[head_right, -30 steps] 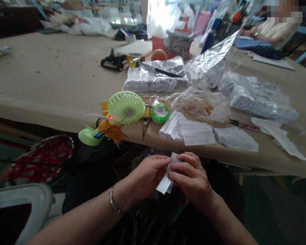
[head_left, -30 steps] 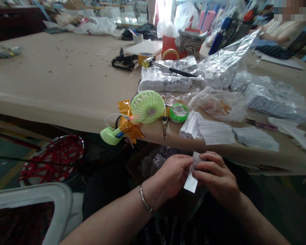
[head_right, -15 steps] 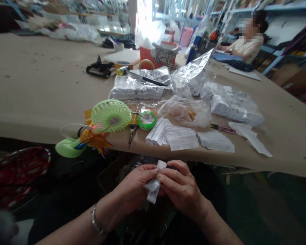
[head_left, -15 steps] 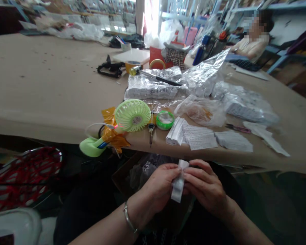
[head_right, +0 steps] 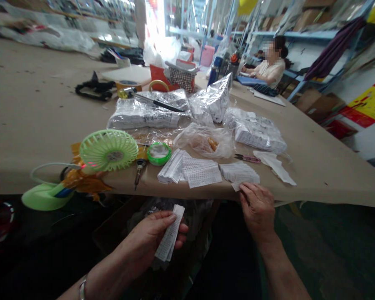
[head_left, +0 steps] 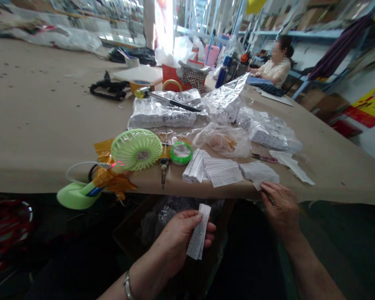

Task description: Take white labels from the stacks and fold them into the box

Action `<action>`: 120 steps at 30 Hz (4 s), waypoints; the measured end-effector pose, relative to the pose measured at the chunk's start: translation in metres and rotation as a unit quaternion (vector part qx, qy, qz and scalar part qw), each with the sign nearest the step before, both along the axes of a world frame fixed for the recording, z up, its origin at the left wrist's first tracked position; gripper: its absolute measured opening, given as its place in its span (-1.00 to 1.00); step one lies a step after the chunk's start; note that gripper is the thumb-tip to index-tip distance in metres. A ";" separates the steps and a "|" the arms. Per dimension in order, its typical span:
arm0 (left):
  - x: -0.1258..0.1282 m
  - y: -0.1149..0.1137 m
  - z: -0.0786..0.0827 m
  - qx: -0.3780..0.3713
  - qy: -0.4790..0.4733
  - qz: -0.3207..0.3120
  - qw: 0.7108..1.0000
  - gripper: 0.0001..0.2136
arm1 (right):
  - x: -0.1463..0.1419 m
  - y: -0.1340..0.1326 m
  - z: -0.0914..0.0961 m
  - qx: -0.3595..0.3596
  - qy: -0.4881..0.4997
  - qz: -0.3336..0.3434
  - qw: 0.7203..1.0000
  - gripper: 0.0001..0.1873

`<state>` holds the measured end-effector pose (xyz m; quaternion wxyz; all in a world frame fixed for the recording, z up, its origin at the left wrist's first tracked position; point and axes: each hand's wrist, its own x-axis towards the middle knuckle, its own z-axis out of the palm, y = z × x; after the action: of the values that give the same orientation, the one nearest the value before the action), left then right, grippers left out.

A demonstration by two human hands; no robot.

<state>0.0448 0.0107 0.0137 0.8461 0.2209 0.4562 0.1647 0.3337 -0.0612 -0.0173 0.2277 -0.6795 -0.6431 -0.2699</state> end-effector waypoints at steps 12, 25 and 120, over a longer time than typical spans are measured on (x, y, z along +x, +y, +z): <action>0.001 -0.003 -0.001 0.011 -0.080 0.021 0.997 -0.86 | -0.123 0.008 0.027 0.000 0.239 0.331 0.913 -0.74; -0.010 -0.004 -0.004 0.023 -0.116 0.155 0.981 -0.80 | -0.158 0.016 0.010 -0.096 0.177 0.410 0.890 -0.81; -0.057 -0.019 -0.015 0.087 -0.126 0.030 0.988 -0.77 | -0.189 0.050 0.010 -0.361 0.674 0.199 0.613 -0.81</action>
<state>-0.0123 -0.0087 -0.0014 0.8692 0.2568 0.3365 0.2556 0.1444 -0.0113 -0.0069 0.3817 -0.5531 -0.4733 0.5695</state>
